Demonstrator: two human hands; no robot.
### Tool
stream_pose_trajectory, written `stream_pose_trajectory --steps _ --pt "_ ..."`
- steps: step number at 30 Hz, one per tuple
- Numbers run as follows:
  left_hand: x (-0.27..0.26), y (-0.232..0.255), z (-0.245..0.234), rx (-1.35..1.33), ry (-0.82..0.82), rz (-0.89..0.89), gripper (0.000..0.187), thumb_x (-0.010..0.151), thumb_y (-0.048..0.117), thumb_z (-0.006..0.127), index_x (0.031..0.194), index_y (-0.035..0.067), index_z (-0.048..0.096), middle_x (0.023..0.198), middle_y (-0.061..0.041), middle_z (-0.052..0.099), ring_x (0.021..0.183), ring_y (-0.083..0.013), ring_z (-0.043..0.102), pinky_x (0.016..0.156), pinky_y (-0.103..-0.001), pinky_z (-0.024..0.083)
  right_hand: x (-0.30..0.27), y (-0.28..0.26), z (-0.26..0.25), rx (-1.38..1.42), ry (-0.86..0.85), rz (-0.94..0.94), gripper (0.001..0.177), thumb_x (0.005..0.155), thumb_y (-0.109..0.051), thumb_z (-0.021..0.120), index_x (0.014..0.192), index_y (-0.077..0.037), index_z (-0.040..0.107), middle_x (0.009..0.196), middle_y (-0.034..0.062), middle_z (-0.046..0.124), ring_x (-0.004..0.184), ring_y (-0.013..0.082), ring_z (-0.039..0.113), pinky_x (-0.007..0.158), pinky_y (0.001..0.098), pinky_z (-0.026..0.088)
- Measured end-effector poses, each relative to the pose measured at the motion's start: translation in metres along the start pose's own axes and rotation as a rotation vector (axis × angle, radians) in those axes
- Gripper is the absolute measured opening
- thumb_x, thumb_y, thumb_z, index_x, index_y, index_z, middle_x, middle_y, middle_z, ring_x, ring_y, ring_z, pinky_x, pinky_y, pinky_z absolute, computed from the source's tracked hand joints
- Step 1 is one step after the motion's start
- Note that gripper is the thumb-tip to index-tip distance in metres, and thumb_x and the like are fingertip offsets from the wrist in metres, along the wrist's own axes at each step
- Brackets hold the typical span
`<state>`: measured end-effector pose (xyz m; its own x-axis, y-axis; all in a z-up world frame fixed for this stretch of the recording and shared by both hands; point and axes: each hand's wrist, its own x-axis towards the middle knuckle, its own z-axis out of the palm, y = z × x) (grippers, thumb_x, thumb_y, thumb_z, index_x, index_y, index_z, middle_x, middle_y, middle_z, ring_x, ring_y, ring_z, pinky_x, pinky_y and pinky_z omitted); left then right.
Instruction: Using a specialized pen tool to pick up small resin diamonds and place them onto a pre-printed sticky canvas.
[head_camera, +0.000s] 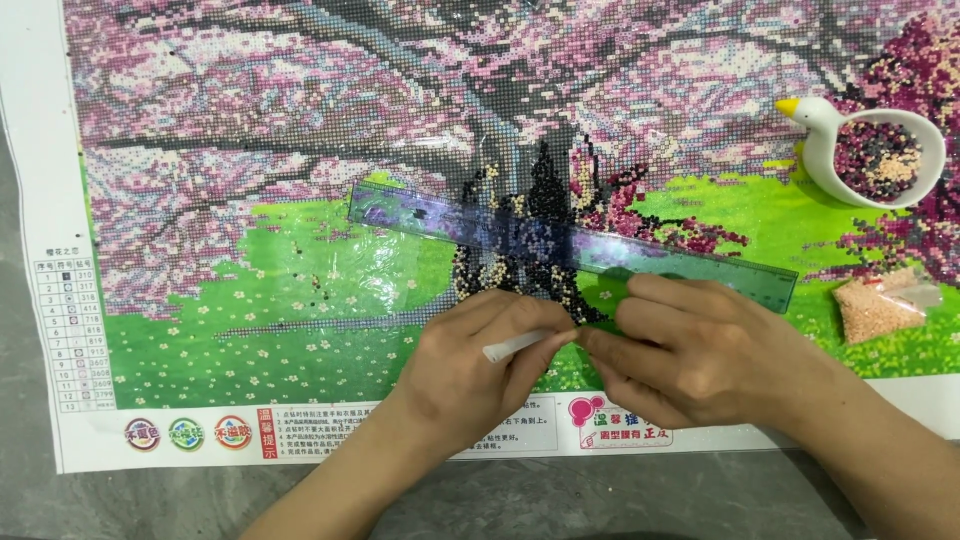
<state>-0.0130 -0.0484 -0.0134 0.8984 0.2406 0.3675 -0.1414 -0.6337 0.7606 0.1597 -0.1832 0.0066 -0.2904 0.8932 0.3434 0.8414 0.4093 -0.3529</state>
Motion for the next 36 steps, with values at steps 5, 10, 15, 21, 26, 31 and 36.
stream_pose_trajectory --steps 5,10,15,21,26,31,36 --pt "-0.002 -0.001 -0.001 -0.039 0.025 -0.024 0.011 0.095 0.008 0.064 0.103 0.004 0.058 0.089 -0.008 0.069 0.075 -0.0218 0.069 0.070 -0.033 0.058 0.001 0.000 0.000 -0.006 0.021 0.005 0.013 0.091 -0.012 0.063 0.090 0.001 0.063 0.066 0.0040 0.039 0.052 0.0220 0.041 0.041 0.0356 0.035" --pt "0.000 -0.002 -0.001 -0.019 0.006 -0.012 0.010 0.095 0.007 0.063 0.102 0.004 0.057 0.086 -0.008 0.068 0.072 -0.0219 0.067 0.067 -0.033 0.056 -0.001 0.000 0.000 -0.014 0.015 0.006 0.014 0.091 -0.014 0.062 0.092 0.000 0.063 0.067 0.0039 0.039 0.053 0.0225 0.042 0.042 0.0355 0.036" --pt "0.003 -0.005 -0.008 -0.048 0.071 0.015 0.015 0.088 0.005 0.072 0.099 0.002 0.063 0.090 -0.011 0.072 0.075 -0.0200 0.072 0.069 -0.029 0.061 0.000 0.000 -0.002 -0.044 0.074 0.049 0.018 0.089 -0.012 0.063 0.100 0.002 0.067 0.066 0.0041 0.041 0.055 0.0235 0.047 0.048 0.0348 0.043" --pt "0.011 0.002 -0.033 -0.033 0.203 -0.009 0.009 0.090 0.008 0.067 0.094 0.000 0.064 0.082 -0.011 0.071 0.067 -0.0176 0.069 0.057 -0.025 0.058 -0.013 0.008 0.011 -0.132 0.106 0.316 0.040 0.088 -0.011 0.073 0.121 0.006 0.058 0.072 0.0077 0.043 0.061 0.0231 0.044 0.055 0.0369 0.039" --pt "0.012 0.003 -0.042 -0.019 0.241 -0.003 0.009 0.089 0.006 0.067 0.093 -0.001 0.063 0.083 -0.012 0.070 0.069 -0.0203 0.069 0.060 -0.028 0.056 -0.010 0.001 0.011 -0.095 0.054 0.254 0.032 0.087 -0.012 0.070 0.111 0.007 0.063 0.069 0.0050 0.045 0.057 0.0180 0.043 0.050 0.0311 0.039" --pt "0.013 0.004 -0.046 -0.003 0.231 0.013 0.008 0.089 0.007 0.066 0.093 0.000 0.064 0.084 -0.011 0.070 0.072 -0.0231 0.070 0.065 -0.032 0.057 -0.001 -0.011 0.005 -0.027 0.004 0.134 0.027 0.089 -0.014 0.067 0.106 0.006 0.065 0.070 0.0051 0.046 0.058 0.0219 0.048 0.047 0.0336 0.044" --pt "0.008 -0.003 -0.043 -0.064 0.033 0.133 0.010 0.092 0.006 0.064 0.101 0.001 0.062 0.089 -0.009 0.070 0.073 -0.0228 0.067 0.069 -0.034 0.056 -0.002 -0.012 0.006 -0.039 -0.024 0.117 0.025 0.090 -0.014 0.062 0.109 0.002 0.062 0.070 0.0054 0.040 0.057 0.0245 0.044 0.044 0.0373 0.039"
